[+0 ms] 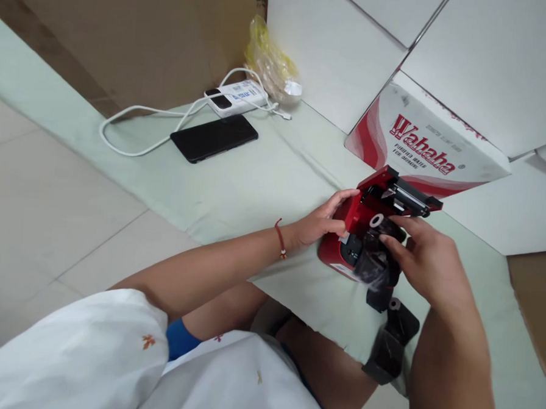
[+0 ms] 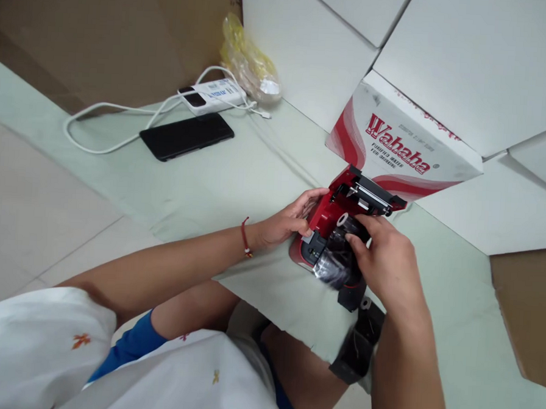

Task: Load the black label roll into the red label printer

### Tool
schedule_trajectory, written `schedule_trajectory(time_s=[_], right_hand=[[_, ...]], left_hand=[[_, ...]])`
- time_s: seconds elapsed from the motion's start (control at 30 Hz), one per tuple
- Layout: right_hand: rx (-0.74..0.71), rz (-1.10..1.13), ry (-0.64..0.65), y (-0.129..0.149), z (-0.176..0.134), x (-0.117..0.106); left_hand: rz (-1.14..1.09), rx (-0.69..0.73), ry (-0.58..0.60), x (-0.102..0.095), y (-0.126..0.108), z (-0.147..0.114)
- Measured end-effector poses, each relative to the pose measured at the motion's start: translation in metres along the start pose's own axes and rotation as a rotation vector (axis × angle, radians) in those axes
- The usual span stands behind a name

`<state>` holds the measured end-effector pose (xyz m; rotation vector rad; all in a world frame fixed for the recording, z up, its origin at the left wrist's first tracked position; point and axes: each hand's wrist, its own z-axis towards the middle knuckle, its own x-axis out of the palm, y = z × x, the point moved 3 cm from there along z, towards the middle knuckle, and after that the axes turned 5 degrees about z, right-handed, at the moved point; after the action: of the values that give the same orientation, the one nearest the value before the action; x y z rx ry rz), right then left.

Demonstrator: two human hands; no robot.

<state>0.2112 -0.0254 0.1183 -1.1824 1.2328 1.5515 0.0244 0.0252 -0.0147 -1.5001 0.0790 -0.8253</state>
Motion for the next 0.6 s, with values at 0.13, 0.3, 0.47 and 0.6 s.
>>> schedule_trajectory(time_s=[0.13, 0.3, 0.47, 0.6], right_hand=[[0.058, -0.271, 0.109, 0.022, 0.026, 0.025], [0.137, -0.369, 0.238, 0.029, 0.039, 0.027], [0.173, -0.366, 0.289, 0.024, 0.049, 0.036], [0.065, -0.173, 0.228, 0.021, 0.038, 0.031]], left_hand=[[0.005, -0.011, -0.017, 0.003, -0.006, -0.001], [0.131, 0.036, -0.063, 0.006, -0.012, -0.005], [0.645, 0.461, -0.166, 0.01, -0.026, -0.026], [1.014, 0.651, -0.017, 0.026, -0.023, -0.039]])
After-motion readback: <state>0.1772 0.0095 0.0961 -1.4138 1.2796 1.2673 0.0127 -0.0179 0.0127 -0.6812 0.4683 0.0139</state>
